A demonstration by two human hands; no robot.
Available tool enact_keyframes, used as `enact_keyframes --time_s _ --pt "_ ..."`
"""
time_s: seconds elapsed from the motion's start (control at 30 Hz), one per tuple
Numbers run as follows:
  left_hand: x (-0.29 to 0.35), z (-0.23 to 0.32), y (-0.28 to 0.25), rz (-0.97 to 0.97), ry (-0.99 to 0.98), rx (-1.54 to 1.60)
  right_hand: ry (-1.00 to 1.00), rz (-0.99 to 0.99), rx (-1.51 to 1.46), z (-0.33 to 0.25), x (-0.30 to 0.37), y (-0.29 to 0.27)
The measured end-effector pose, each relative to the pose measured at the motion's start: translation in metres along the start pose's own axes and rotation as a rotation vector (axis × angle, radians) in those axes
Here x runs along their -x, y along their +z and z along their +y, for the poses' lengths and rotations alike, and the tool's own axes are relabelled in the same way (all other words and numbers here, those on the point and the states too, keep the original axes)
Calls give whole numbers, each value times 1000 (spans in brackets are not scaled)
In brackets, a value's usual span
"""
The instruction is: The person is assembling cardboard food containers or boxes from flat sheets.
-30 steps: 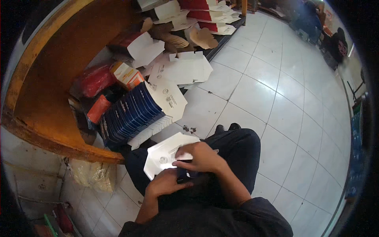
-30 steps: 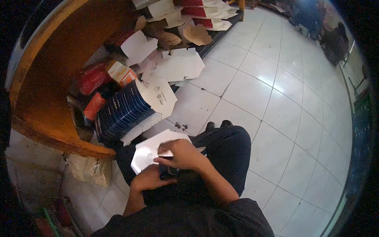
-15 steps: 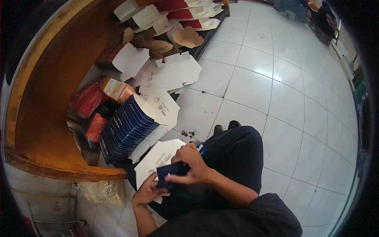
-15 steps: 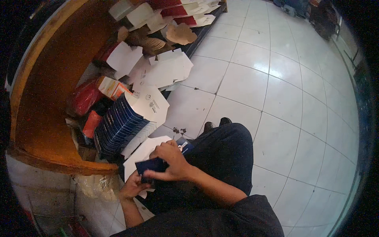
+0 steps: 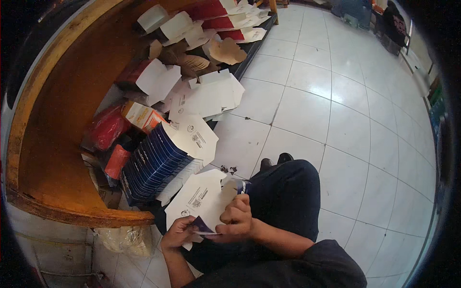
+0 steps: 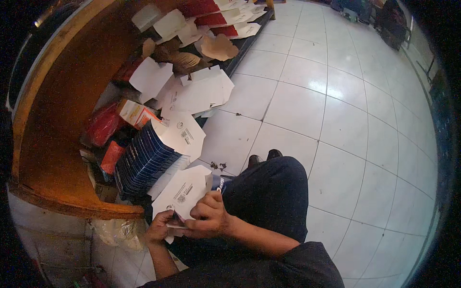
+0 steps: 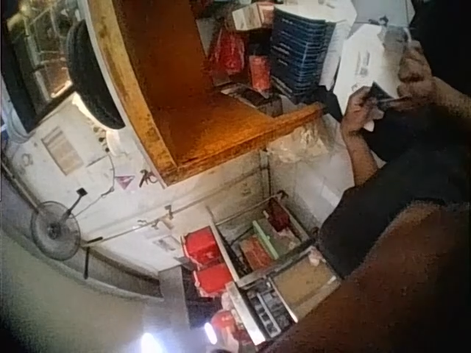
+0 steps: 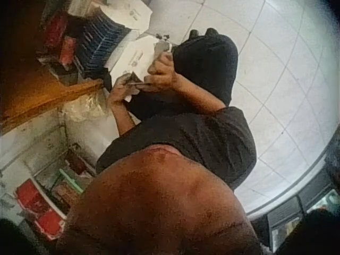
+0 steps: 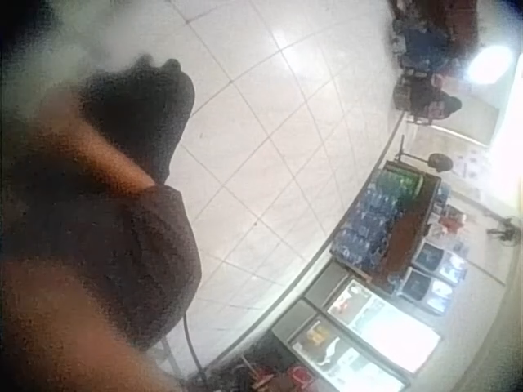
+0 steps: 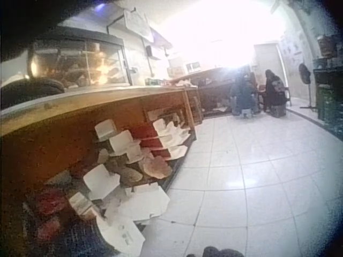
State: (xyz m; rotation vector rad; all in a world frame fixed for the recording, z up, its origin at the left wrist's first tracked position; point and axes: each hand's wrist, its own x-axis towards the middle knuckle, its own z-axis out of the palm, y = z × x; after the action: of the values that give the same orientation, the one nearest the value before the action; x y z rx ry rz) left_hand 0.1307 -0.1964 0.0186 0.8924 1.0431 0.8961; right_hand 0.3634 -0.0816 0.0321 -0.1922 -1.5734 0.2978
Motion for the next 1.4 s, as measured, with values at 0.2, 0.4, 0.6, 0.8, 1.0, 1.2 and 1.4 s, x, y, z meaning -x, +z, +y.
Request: enact_keyframes --time_s 0.2,0.4,0.6,0.8,1.0,1.2,1.4 --pt "-4 13 13 7 -30 -22 457 -605 -78 0 -12 -19" --pt "-15 36 32 79 -206 -147 547 -796 -95 11 -14 -26" --pt "-15 48 38 74 -190 -160 426 -715 48 -1 -10 -30" --pt "-21 56 46 195 -147 -418 495 -892 21 15 0 -27" --pt "-40 65 55 122 -79 -629 580 -979 -42 16 -3 -40" --pt "-36 84 55 665 1108 -1097 671 -740 -98 43 -17 -75" --pt "-66 75 60 380 695 -691 981 -234 -486 49 -17 -83"
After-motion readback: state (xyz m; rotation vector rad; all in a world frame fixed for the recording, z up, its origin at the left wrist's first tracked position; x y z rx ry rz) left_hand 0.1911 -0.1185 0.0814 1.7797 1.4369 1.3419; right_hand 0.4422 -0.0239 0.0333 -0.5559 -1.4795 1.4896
